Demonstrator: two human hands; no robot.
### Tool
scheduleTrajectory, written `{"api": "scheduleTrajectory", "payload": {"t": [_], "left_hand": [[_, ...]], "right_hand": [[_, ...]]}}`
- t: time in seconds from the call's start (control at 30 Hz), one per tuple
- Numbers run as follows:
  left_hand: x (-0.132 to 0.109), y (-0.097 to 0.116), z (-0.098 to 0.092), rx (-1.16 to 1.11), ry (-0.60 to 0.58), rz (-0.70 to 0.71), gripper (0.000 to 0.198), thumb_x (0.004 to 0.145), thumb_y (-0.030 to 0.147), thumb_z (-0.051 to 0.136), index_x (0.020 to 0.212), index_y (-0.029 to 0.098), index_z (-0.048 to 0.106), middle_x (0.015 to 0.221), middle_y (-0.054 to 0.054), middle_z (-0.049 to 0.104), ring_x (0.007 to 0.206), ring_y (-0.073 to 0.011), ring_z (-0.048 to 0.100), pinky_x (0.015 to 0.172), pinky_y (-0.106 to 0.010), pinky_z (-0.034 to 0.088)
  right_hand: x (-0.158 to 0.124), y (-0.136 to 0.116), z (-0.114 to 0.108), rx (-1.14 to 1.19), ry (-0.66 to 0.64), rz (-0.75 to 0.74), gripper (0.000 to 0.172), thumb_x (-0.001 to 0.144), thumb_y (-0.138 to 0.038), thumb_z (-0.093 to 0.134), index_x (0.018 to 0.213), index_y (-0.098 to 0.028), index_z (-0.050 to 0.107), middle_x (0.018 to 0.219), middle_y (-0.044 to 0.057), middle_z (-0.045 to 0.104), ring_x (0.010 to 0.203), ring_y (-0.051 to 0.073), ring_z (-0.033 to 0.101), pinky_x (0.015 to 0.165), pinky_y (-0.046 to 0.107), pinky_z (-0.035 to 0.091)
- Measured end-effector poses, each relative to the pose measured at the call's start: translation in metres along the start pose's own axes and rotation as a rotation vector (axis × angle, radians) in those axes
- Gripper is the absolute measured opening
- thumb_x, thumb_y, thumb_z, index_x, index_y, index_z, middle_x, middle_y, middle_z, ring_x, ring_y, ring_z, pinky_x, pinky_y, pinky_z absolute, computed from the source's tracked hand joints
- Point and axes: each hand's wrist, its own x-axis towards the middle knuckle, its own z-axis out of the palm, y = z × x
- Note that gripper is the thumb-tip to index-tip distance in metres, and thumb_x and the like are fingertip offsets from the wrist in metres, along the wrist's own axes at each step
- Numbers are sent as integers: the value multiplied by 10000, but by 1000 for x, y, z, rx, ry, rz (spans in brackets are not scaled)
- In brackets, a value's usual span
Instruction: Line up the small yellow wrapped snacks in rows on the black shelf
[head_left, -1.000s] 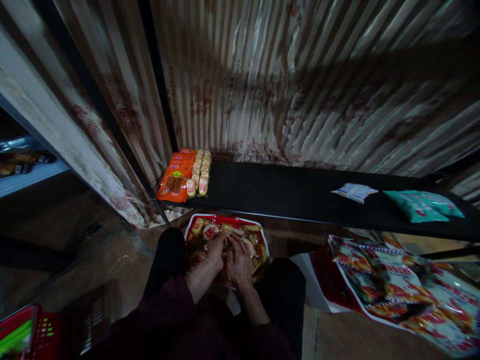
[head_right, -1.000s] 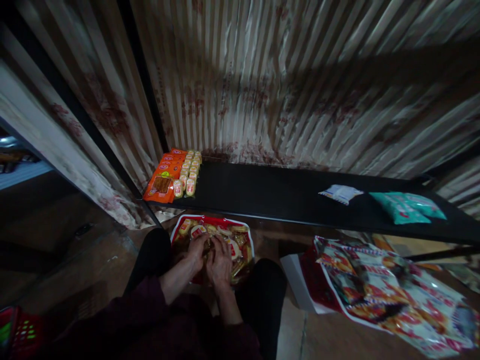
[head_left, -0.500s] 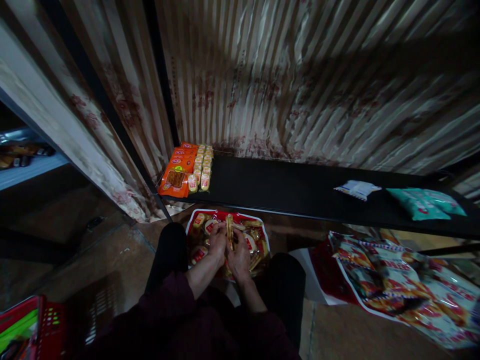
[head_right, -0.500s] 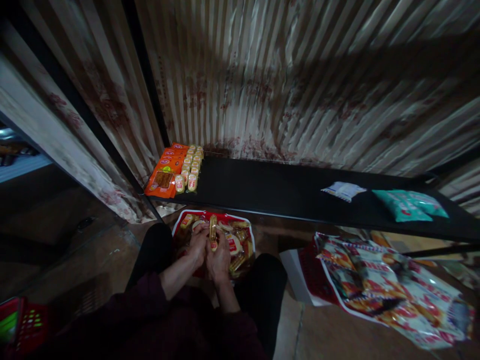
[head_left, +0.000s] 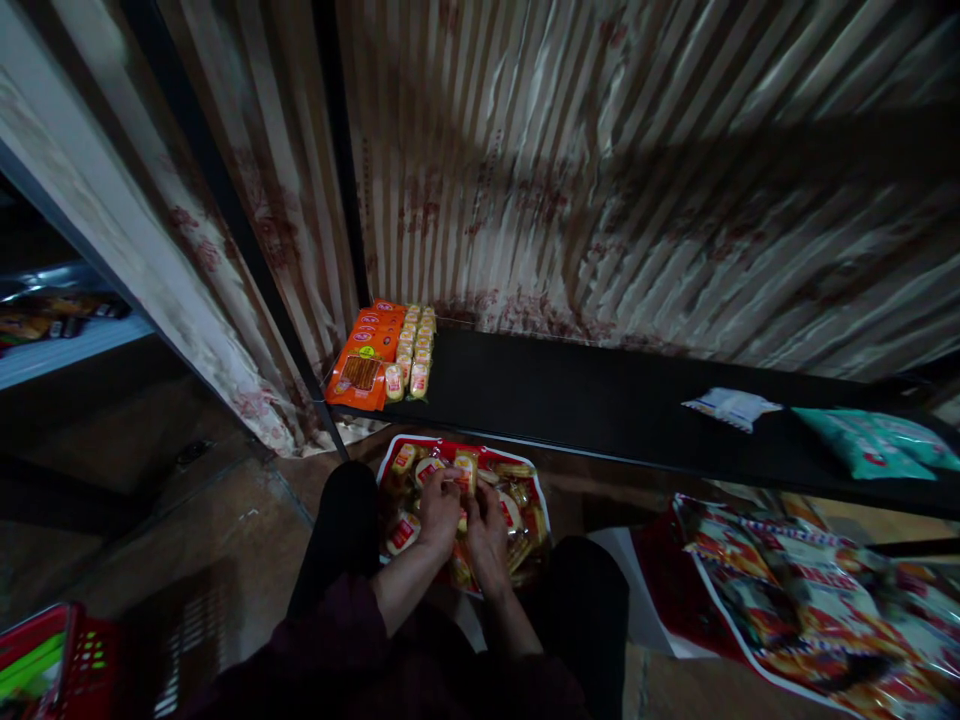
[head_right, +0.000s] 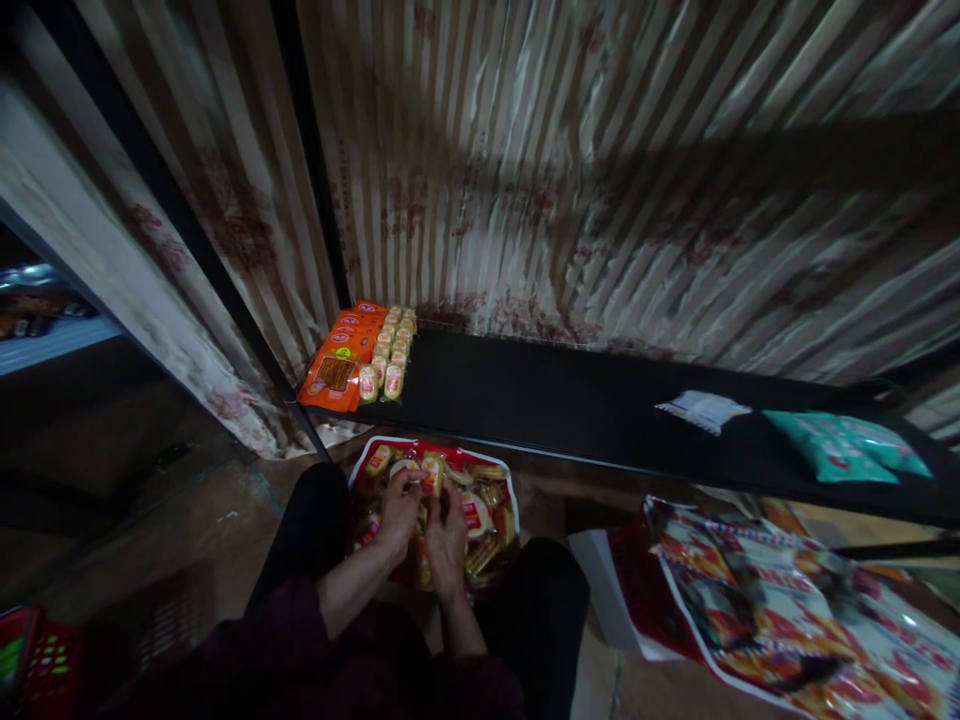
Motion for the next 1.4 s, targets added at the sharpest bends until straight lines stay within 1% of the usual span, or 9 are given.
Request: {"api": "scheduleTrajectory", "payload": {"t": [0.17,0.27,0.43,0.57,0.77,1.0,1.17,1.27,1.4], "left_hand": [[6,9,-8,94,38,54,215,717,69,478,793,166,654,932,-72,650,917,-178,600,897,-331,443],[10,11,-11,95,41,101,232,700,45,468,780,168,648,908,-65,642,903,-173,593,901,-329,444],[15,6,-14,62,41,179,210,727,64,458,772,174,632,900,-63,639,907,-174,593,904,-340,446],[19,-1,-19,73,31,195,182,745,102,473,799,180,628,923,-61,635,929,-181,590,898,-342,447],[28,-3,-29,69,38,204,194,756,101,459,810,191,622,923,-54,635,940,-181,587,898,-348,447],[36,14,-37,57,55,238,250,717,47,446,799,204,624,933,-40,629,951,-171,583,918,-346,441],[46,27,-29,97,56,257,262,726,49,445,826,209,627,913,-39,632,932,-172,581,898,-346,450],[55,34,-17,92,46,301,259,733,54,441,839,206,622,947,-47,630,949,-173,572,910,-351,447],[67,47,0,69,35,331,272,722,47,439,855,201,619,995,-56,614,986,-177,566,937,-356,442]], "right_hand": [[4,-8,10,71,-59,40,496,775,-487,575,1174,-193,591,1142,96,654,1046,243,596,955,376,421],[6,-11,16,91,-52,56,529,753,-515,600,1168,-188,596,1158,104,646,1067,252,588,978,390,407],[14,-6,24,121,-64,67,520,734,-526,608,1127,-184,617,1166,112,645,1064,261,587,988,412,398],[20,-6,30,71,-51,60,492,712,-519,612,1062,-174,644,1163,122,647,1114,277,559,1011,415,377],[28,-8,39,-54,-117,17,472,730,-537,587,1012,-166,660,1034,112,692,965,260,617,945,404,420],[35,-8,54,-41,-97,-13,452,718,-501,594,1030,-183,666,966,81,717,930,244,639,857,357,466],[52,-16,52,-6,-140,-12,456,744,-489,601,1082,-188,655,995,78,714,932,238,642,860,351,468],[67,-24,48,47,-156,-1,450,756,-479,601,1101,-191,638,1034,77,703,949,237,641,891,361,462],[92,-33,46,100,-119,-11,443,730,-477,625,1055,-175,635,1022,88,705,945,244,643,888,372,472]]}}
